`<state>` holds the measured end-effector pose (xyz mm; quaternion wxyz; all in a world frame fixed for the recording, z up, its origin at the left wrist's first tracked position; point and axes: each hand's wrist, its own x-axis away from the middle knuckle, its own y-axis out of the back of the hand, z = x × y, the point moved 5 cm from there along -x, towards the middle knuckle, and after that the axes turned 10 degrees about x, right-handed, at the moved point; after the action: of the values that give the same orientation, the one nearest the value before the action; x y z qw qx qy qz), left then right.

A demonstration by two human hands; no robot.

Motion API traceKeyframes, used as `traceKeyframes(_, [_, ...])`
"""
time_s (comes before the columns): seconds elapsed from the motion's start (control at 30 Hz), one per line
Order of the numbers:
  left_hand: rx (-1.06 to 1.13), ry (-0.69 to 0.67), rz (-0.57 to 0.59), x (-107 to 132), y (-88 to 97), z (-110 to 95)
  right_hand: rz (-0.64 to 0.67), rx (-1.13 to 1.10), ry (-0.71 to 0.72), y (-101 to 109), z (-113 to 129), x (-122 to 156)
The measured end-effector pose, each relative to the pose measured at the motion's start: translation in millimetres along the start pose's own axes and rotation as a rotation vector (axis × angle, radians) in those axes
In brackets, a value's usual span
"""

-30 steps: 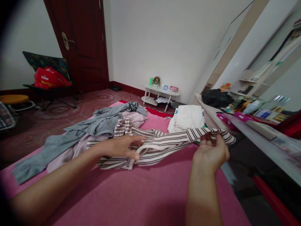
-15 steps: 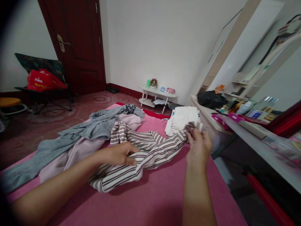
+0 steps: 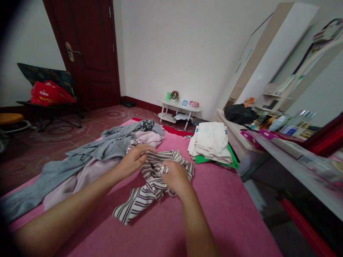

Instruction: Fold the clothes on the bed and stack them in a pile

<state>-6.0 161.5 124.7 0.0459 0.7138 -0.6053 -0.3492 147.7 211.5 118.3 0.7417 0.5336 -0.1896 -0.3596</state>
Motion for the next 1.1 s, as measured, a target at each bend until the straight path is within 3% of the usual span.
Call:
traceKeyframes(0.07, [-0.295,-0.017,-0.008,1,6.4,14,0.064,0.005,0.030,10,-11,4])
traceKeyframes(0.13, [-0.476,0.043,0.072,4,5.1,34,0.096,-0.042,0.054,24,-25,10])
traceKeyframes(0.23, [-0.524,0.071,0.221,6,-4.1,50,0.112,-0.114,0.004,39,-53,18])
traceKeyframes(0.3, [-0.472,0.063,0.295,7,-10.4,45,0.057,-0.100,-0.064,46,-73,19])
traceKeyframes(0.4, [-0.174,0.060,0.482,15,-24.3,9,-0.227,0.045,-0.236,63,-99,20])
traceKeyframes(0.47, [0.160,0.047,0.727,31,-39.7,-30,-0.441,0.100,-0.343,77,-106,23])
traceKeyframes(0.57, [0.571,-0.002,1.164,62,-60.7,-86,-0.594,-0.053,-0.305,88,-98,26])
traceKeyframes(0.6, [0.654,-0.001,1.247,68,-65.1,-96,-0.606,-0.136,-0.265,89,-94,26])
traceKeyframes(0.63, [0.707,0.023,1.257,69,-68.7,-98,-0.610,-0.214,-0.235,90,-90,26])
traceKeyframes(0.67, [0.723,0.068,1.174,64,-71.5,-92,-0.611,-0.283,-0.217,90,-87,27])
traceKeyframes(0.7, [0.699,0.121,1.002,55,-72.5,-80,-0.612,-0.352,-0.210,89,-84,27])
traceKeyframes(0.8, [0.484,0.200,0.347,24,-62.8,-23,-0.593,-0.623,-0.210,84,-77,28])
traceKeyframes(0.83, [0.436,0.205,0.211,19,-61.6,-6,-0.575,-0.737,-0.211,81,-74,27])
traceKeyframes(0.9, [0.473,0.245,0.134,15,-70.2,20,-0.526,-0.952,-0.188,76,-64,25])
traceKeyframes(0.97, [0.603,0.308,0.165,17,-85.4,35,-0.494,-1.102,-0.103,76,-49,23])
traceKeyframes(1.1, [0.691,0.347,0.162,25,-105.2,41,-0.528,-1.384,0.123,92,-23,30])
